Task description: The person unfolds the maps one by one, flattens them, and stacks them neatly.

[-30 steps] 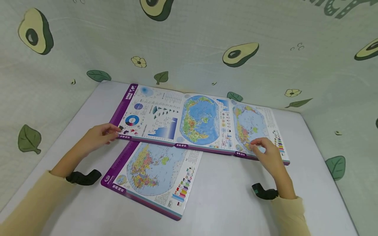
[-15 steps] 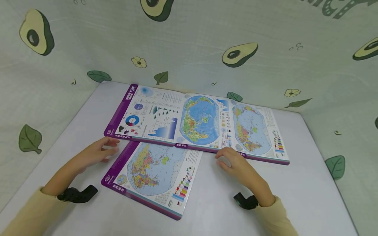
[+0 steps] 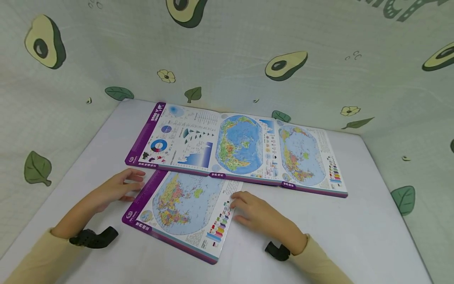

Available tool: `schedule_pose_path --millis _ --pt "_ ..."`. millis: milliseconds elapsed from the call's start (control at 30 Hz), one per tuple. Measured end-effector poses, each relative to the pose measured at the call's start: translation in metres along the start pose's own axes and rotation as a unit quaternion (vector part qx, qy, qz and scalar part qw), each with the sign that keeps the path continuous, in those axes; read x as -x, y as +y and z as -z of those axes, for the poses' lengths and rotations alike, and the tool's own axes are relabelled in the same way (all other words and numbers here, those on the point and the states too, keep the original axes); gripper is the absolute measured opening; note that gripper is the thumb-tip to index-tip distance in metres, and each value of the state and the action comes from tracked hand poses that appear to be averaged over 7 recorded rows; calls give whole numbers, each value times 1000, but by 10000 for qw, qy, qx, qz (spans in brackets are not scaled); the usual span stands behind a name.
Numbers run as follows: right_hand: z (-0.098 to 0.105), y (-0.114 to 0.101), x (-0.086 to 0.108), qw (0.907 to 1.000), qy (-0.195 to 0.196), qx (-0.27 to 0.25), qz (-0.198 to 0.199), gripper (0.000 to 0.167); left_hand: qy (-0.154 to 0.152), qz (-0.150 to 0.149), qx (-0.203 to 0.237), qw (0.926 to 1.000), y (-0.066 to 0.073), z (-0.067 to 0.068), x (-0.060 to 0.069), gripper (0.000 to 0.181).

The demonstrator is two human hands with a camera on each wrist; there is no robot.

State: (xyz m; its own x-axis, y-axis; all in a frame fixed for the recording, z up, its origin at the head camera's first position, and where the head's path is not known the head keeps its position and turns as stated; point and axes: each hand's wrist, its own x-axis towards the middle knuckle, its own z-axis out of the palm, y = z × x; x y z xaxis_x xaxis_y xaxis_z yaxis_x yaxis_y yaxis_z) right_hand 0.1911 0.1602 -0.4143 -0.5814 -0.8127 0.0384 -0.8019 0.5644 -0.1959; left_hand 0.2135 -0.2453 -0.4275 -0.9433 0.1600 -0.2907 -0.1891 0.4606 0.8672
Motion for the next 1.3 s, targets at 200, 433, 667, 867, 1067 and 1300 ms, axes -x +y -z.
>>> schedule_pose_path --millis 200,433,667,867,1067,1300 --pt "-6 -6 -4 9996 -210 198 61 31 -48 78 -2 10000 -2 0 -3 56" --pt "-4 -7 -6 9992 -328 190 -131 37 -388 290 -112 9988 -6 5 -6 58" --pt "-6 -7 -4 9994 -299 131 -128 41 -849 430 -203 9952 -11 5 -5 47" --pt "-7 -11 -5 9986 -487 96 -158 47 -1037 261 -120 9942 -13 5 -6 33" --pt "-7 -20 -4 9958 -820 293 -281 68 -1239 301 462 9908 -15 7 -7 36" --pt "-12 -29 -5 9935 -490 1023 -116 69 -1617 483 1498 9742 -21 10 -10 42"
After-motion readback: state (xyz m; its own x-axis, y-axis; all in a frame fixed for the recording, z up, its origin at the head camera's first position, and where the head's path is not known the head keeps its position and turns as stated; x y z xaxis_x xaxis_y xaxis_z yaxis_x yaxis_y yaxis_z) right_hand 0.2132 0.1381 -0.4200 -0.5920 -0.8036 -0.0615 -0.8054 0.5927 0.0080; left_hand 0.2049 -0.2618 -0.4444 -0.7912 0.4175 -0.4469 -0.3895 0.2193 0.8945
